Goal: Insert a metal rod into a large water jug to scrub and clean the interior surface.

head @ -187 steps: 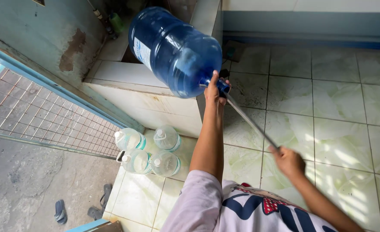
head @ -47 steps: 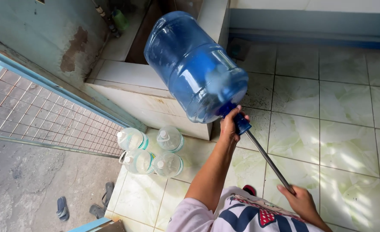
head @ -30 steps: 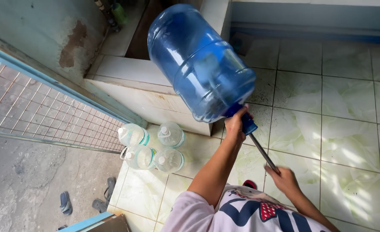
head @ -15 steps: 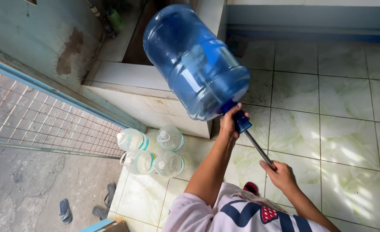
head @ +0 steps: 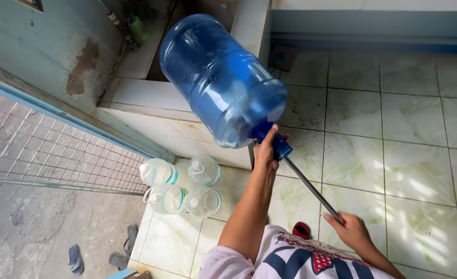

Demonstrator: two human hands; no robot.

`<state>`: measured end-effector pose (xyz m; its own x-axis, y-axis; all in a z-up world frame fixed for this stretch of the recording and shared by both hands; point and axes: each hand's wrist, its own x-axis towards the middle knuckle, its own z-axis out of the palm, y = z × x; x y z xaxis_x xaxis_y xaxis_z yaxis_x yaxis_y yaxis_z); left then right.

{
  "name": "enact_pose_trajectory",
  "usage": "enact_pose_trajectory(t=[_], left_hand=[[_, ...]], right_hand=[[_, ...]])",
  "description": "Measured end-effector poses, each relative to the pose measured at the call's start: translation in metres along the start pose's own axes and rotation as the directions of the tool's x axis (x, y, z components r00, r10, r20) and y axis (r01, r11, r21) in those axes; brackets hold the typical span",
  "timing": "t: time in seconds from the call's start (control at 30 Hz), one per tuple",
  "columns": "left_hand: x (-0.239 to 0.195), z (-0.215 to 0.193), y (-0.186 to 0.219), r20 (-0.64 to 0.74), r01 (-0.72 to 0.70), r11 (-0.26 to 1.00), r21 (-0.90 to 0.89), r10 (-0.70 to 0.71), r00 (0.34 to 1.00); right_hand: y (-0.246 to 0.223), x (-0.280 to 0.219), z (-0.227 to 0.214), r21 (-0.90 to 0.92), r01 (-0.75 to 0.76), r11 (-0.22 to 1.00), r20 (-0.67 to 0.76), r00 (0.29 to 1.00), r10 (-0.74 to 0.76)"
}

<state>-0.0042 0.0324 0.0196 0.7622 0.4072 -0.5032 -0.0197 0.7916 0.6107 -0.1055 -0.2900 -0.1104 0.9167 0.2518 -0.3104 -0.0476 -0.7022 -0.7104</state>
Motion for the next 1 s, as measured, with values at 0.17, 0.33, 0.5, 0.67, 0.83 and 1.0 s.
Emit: enact_pose_trajectory(t=[0.17,0.33,0.5,0.67,0.83,1.0], left_hand=[[-0.004,-0.002,-0.01,-0.044,0.036,0.999,0.037,-0.034,0.998],[-0.005,0.0,-0.004,-0.038,-0.001,1.0,0.009,0.002,0.999],[-0.014,0.004,0.004,-0.031,0.044,0.999,-0.031,-0.045,0.999],[-0.006,-0.016,-0.005,-0.001,0.087,0.995,-0.05,-0.087,0.996],[0.005,-0.027,-0.008,0.082,0.114,0.987,-0.114,-0.105,0.991],[-0.003,-0.021,0.004,0.359,0.333,0.928,-0.166,-0.258,0.897]], right_hand=[[-0.013,0.012,0.012,0.102,0.008,0.995,0.047,0.999,-0.013],[-0.037,0.015,0.008,0.059,0.089,0.994,-0.002,0.996,-0.089],[0.031,0.012,0.027,0.132,-0.051,0.99,0.124,0.992,0.034],[-0.061,0.024,0.017,0.131,-0.012,0.991,0.074,0.997,0.002],[0.026,0.018,0.022,0.087,-0.062,0.994,0.111,0.993,0.052],[-0.112,0.031,0.002,-0.052,-0.04,0.998,0.0,0.999,0.04]])
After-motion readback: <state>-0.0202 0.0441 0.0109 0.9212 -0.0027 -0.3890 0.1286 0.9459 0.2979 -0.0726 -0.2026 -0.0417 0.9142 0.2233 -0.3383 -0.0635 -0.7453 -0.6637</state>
